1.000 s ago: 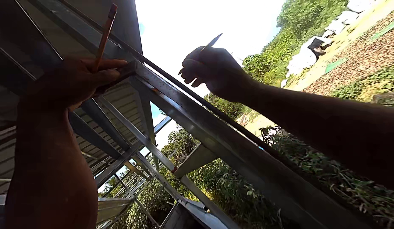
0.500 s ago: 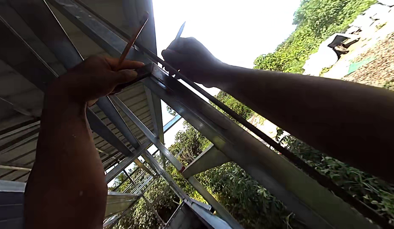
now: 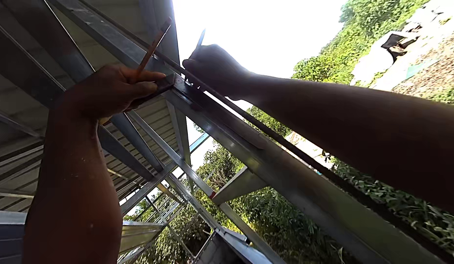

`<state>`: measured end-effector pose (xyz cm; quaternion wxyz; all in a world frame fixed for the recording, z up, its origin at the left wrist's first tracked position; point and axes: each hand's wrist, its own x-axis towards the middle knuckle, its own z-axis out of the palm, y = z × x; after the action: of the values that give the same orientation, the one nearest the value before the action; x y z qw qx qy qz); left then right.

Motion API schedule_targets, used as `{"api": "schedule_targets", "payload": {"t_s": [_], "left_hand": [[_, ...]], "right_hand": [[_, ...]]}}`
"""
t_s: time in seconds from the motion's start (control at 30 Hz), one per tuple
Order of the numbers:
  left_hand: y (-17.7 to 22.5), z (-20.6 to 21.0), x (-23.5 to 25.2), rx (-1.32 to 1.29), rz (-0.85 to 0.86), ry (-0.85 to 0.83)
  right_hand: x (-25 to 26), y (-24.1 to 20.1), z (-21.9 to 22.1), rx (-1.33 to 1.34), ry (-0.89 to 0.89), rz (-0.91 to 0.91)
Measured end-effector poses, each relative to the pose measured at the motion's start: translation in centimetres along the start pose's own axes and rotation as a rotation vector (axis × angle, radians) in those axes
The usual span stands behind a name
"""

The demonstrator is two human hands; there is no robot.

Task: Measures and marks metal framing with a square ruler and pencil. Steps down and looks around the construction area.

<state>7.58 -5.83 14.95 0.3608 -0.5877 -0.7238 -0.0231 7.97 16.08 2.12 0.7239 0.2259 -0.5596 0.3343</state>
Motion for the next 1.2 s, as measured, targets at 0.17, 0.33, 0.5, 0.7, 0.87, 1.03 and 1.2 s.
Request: {"api": "schedule_targets", "payload": {"t_s": [0.17, 0.33, 0.5, 0.7, 0.87, 1.03, 1.2], "left_hand": [[0.1, 0.1, 0.0, 0.015, -0.002, 0.015], [-0.2, 0.0, 0.0, 0.020, -0.007, 0.015], [0.3, 0.3, -0.2, -0.040, 0.004, -0.011], [-3.2, 1.2, -3.4, -0.176, 0.085, 0.140], [-6.6, 7.9, -10.3, -0.355, 0.122, 0.632], [-4.1, 16.2, -12.1, -0.493, 0.046, 0.994], [-0.1, 21.3, -7.6, -0.516, 0.039, 1.182]], "right_hand": [[-0.1, 0.1, 0.0, 0.006, 0.005, -0.013], [0.2, -0.1, 0.0, -0.026, -0.015, -0.034], [-0.4, -1.5, -0.5, -0.421, 0.045, 0.083], [-1.8, -0.3, -2.7, -0.101, 0.133, 0.028], [-6.0, 0.1, -4.3, -0.028, 0.075, -0.031], [-8.8, -0.3, -5.3, -0.085, 0.106, -0.065], [-9.7, -0.3, -6.6, -0.453, 0.320, -0.157]]}}
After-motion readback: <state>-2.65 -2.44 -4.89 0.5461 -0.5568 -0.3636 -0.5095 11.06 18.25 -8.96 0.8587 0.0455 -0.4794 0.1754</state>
